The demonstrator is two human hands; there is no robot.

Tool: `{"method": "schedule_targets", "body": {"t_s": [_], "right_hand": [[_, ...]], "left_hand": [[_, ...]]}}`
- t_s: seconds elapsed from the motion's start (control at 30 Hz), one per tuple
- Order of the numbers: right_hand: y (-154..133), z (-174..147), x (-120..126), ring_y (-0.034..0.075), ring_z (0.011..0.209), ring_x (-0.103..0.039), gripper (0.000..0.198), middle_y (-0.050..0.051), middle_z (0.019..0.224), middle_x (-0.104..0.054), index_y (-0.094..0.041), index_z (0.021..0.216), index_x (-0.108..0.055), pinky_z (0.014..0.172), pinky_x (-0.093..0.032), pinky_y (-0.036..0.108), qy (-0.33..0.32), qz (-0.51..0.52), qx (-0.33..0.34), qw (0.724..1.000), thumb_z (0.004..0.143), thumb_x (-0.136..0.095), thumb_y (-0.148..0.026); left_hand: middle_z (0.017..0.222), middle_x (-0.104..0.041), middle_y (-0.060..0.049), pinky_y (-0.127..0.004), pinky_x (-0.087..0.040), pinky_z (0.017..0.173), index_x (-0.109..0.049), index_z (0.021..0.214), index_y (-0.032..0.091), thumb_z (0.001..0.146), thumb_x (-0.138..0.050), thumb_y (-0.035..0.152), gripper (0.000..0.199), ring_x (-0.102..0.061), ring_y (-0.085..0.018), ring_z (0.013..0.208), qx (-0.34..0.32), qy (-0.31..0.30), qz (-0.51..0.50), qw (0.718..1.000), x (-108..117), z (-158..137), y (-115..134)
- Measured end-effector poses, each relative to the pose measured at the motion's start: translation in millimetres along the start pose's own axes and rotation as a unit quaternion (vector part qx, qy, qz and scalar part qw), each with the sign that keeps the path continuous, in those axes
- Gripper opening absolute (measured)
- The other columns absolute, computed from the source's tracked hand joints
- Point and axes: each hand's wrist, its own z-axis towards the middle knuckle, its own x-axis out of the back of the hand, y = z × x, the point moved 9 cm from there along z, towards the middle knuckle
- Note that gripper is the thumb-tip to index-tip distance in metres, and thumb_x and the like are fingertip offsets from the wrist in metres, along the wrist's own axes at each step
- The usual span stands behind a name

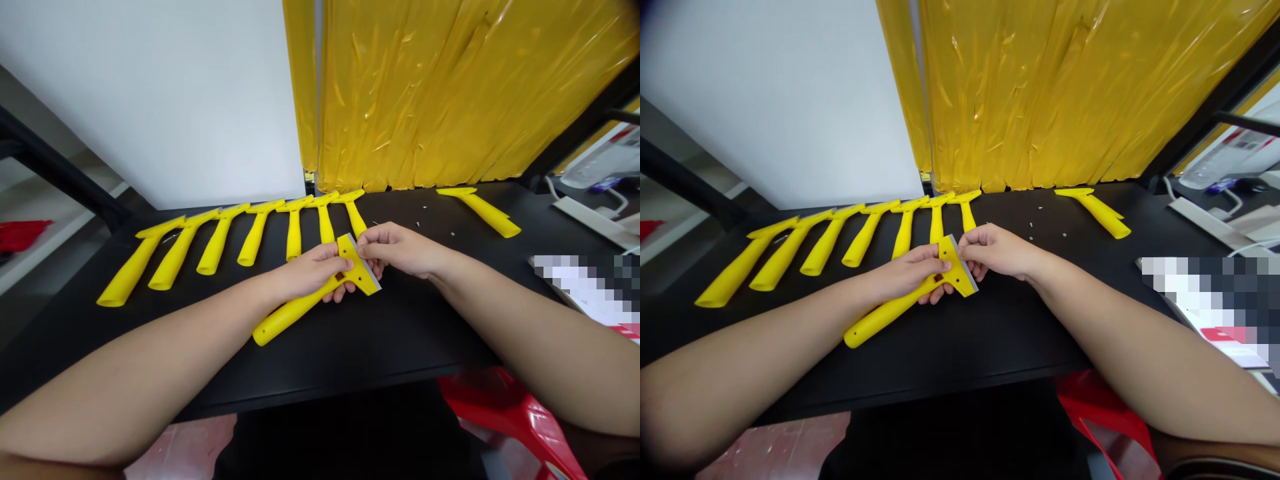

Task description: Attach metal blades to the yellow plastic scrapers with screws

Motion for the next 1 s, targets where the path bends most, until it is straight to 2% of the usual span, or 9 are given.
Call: {"method": "schedule_targets", "body": {"t_s": [0.17,0.4,0.83,1.0], "right_hand": [[0.1,1.2,1.1,0.01,0.051,-0.062,0.022,-0.001,0.06,-0.066,-0.017,0.075,-0.068,0.051,-0.058,0.022,0.014,0.002,0.01,1.0,0.08,-0.083,-0.033],[-0.2,-0.3,0.8,0.01,0.05,-0.061,0.022,-0.001,0.059,-0.065,-0.017,0.074,-0.068,0.051,-0.058,0.022,0.0,-0.006,0.001,1.0,0.08,-0.083,-0.032],[-2.8,0.4,2.7,0.009,0.048,-0.059,0.02,-0.002,0.058,-0.063,-0.017,0.071,-0.068,0.049,-0.055,0.021,0.037,0.001,0.016,0.999,0.079,-0.082,-0.03],[-0.4,0.5,1.3,0.009,0.048,-0.06,0.019,-0.002,0.058,-0.064,-0.017,0.074,-0.068,0.049,-0.056,0.021,0.013,0.0,0.001,1.0,0.08,-0.08,-0.03]], "left_hand": [[0.076,-0.069,-0.003,-0.017,-0.048,0.041,-0.066,0.104,0.013,0.101,-0.05,0.02,0.018,-0.062,-0.01,0.05,0.005,0.014,0.012,1.0,0.8,-1.1,0.2],[0.074,-0.07,-0.004,-0.017,-0.046,0.038,-0.067,0.105,0.012,0.099,-0.051,0.021,0.02,-0.063,-0.011,0.048,0.007,0.006,-0.007,1.0,1.9,1.0,-0.4],[0.073,-0.069,-0.003,-0.017,-0.047,0.039,-0.067,0.104,0.012,0.1,-0.05,0.019,0.019,-0.061,-0.01,0.046,0.016,0.022,-0.001,1.0,0.9,-1.1,2.8],[0.073,-0.07,-0.004,-0.017,-0.046,0.038,-0.068,0.099,0.012,0.099,-0.049,0.021,0.021,-0.062,-0.01,0.047,0.009,0.013,-0.006,1.0,2.0,1.1,0.1]]}}
